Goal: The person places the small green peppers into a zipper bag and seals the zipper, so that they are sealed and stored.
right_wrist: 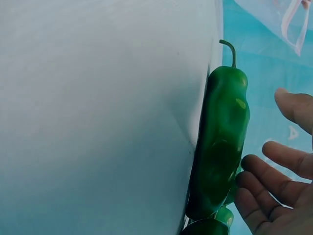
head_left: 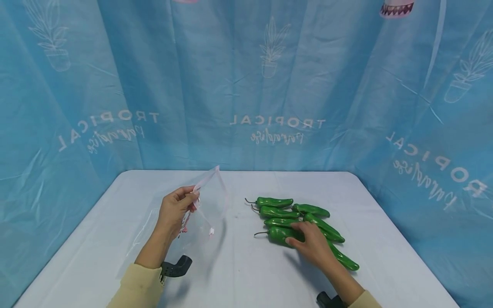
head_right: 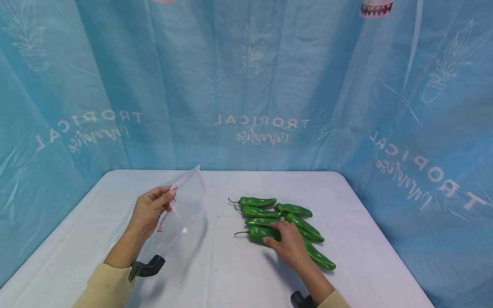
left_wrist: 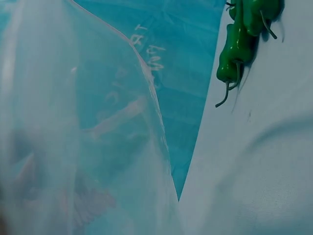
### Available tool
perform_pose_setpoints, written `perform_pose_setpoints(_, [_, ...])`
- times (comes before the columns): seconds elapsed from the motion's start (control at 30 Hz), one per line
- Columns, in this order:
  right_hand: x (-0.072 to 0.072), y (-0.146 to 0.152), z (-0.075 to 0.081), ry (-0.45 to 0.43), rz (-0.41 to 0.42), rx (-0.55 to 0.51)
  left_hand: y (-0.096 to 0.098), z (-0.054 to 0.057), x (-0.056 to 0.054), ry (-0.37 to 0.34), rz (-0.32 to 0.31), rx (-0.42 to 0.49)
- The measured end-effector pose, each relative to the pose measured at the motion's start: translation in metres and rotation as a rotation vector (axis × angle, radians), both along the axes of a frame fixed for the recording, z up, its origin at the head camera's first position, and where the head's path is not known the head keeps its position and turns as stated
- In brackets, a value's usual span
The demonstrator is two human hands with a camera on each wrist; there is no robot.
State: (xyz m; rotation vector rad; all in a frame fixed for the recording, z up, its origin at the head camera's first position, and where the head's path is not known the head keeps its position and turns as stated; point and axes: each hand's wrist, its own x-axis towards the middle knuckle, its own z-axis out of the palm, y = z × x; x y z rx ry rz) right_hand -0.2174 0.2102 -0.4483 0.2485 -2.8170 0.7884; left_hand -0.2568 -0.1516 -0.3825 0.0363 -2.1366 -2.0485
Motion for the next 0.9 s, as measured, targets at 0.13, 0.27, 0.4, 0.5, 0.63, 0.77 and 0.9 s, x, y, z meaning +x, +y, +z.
perform_pose_setpoints(0.13, [0.001, 0.0, 0.0, -0.011, -0.006, 0.013, -0.001, 0.0, 0.0, 0.011, -0.01, 0.011])
perform_pose_setpoints(0.27, [0.001, 0.0, 0.0, -0.033, -0.004, 0.008, -0.001, 0.001, 0.001, 0.014, -0.018, 0.016])
perform_pose_setpoints(0.4, [0.001, 0.0, -0.002, -0.045, 0.001, -0.015, -0.002, 0.002, 0.002, 0.013, -0.022, 0.021])
perform_pose_setpoints(0.5, [0.001, 0.001, -0.003, -0.063, 0.005, -0.031, -0.001, 0.003, 0.003, 0.012, -0.025, 0.025])
perform_pose_setpoints(0.63, [0.002, 0.003, -0.006, -0.09, 0.013, -0.038, -0.001, 0.003, 0.002, 0.017, -0.025, 0.028])
perform_pose_setpoints(0.77, [0.003, 0.004, -0.01, -0.093, 0.023, -0.03, -0.001, 0.004, 0.003, 0.019, -0.02, 0.027])
perform_pose_setpoints(0.9, [0.005, 0.005, -0.012, -0.09, 0.027, -0.01, -0.001, 0.004, 0.003, 0.02, -0.019, 0.032])
